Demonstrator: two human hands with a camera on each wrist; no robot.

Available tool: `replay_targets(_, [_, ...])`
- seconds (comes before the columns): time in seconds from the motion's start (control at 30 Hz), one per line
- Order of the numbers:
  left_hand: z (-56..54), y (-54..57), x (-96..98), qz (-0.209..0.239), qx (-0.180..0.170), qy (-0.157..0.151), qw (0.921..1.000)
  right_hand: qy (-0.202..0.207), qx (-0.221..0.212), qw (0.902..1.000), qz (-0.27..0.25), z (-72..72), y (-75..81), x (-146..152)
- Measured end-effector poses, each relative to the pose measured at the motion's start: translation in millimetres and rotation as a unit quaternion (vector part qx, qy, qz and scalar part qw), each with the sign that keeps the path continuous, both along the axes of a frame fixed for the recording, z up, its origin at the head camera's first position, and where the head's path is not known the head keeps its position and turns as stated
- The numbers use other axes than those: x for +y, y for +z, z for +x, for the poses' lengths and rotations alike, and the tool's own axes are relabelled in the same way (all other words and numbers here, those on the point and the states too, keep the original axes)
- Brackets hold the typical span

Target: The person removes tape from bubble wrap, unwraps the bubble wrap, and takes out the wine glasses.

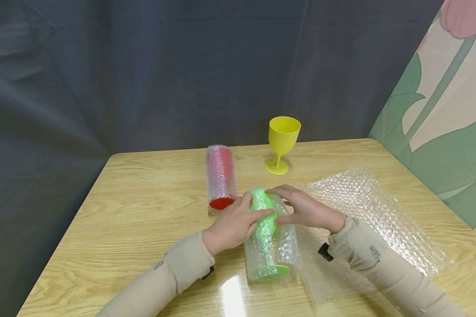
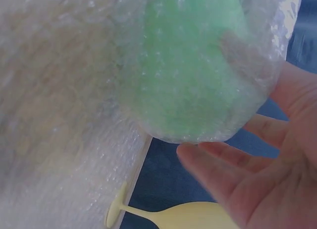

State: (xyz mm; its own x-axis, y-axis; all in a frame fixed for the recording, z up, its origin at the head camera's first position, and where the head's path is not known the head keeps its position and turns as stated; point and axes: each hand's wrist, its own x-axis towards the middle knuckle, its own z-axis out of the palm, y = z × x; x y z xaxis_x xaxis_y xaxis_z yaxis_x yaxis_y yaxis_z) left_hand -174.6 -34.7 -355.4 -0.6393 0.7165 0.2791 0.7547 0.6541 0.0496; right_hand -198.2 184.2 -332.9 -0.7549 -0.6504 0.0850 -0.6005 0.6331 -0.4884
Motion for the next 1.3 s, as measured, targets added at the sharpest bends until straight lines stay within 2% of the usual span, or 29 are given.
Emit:
replay_targets(0.1, [-0.2, 0.0, -0.2, 0.004, -0.001, -0.001, 1.0000, -0.009, 0.036, 0.9988, 0.033, 1.4, 1.3, 0.8])
replay_targets(0.23, [-0.9, -0.4, -0.3, 0.002, -0.012, 0.004, 0.9999, -0.025, 0.051, 0.9968, 0.056, 3.5, 2.8, 1.5])
replay_targets(0.47, [-1.2, -0.8, -1.6, 0.008, -0.032, 0.006, 0.9994, -0.045, 0.050, 0.9953, 0.069, 4.8, 3.7, 1.6])
replay_targets(0.7, [-0.8, -0.7, -2.5, 0.022, -0.054, 0.007, 0.9983, -0.048, 0.042, 0.9961, 0.060, 5.5, 3.5, 2.6])
replay_targets(1.3, [-2.3, -3.1, -4.2, 0.030, -0.060, 0.009, 0.9977, -0.053, 0.043, 0.9959, 0.060, 4.0, 0.2, 6.7])
